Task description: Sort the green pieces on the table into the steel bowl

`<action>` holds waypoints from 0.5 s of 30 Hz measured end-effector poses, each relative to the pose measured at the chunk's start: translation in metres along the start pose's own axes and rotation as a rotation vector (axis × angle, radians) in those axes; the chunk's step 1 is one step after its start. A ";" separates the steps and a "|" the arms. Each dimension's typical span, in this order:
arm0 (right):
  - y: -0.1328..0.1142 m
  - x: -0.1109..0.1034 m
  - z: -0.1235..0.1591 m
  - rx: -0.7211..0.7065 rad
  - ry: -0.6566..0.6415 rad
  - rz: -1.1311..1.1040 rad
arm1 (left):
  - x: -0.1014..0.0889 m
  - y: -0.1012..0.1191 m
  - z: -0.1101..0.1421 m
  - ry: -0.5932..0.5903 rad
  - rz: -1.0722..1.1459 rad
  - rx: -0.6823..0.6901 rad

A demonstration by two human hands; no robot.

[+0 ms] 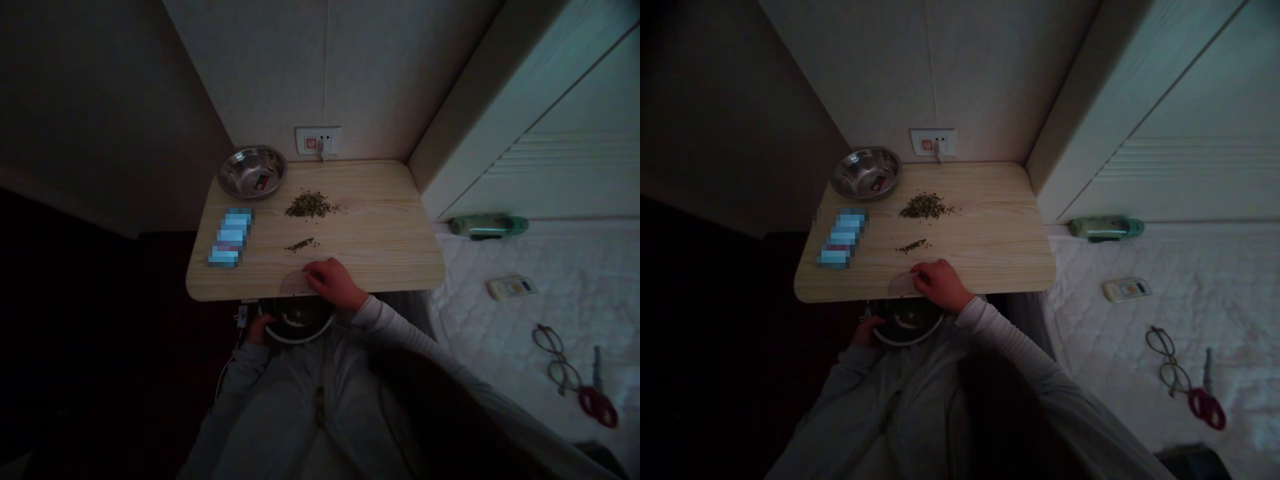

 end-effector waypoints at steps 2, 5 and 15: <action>-0.002 0.001 0.001 -0.019 -0.022 0.006 | 0.002 -0.001 0.002 -0.012 -0.031 -0.035; -0.004 0.002 0.002 -0.034 -0.039 0.004 | 0.004 0.002 0.004 -0.007 -0.018 -0.026; 0.022 -0.019 -0.002 0.116 0.139 0.003 | 0.001 -0.001 0.004 0.007 -0.066 -0.003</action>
Point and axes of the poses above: each hand's wrist, its own z-axis away from the middle knuckle, its own x-axis out of the palm, y = z × x, the point moved 9 cm from there along -z, towards the middle knuckle, and after that the axes turned 8 degrees about y, right-handed, at the moved point
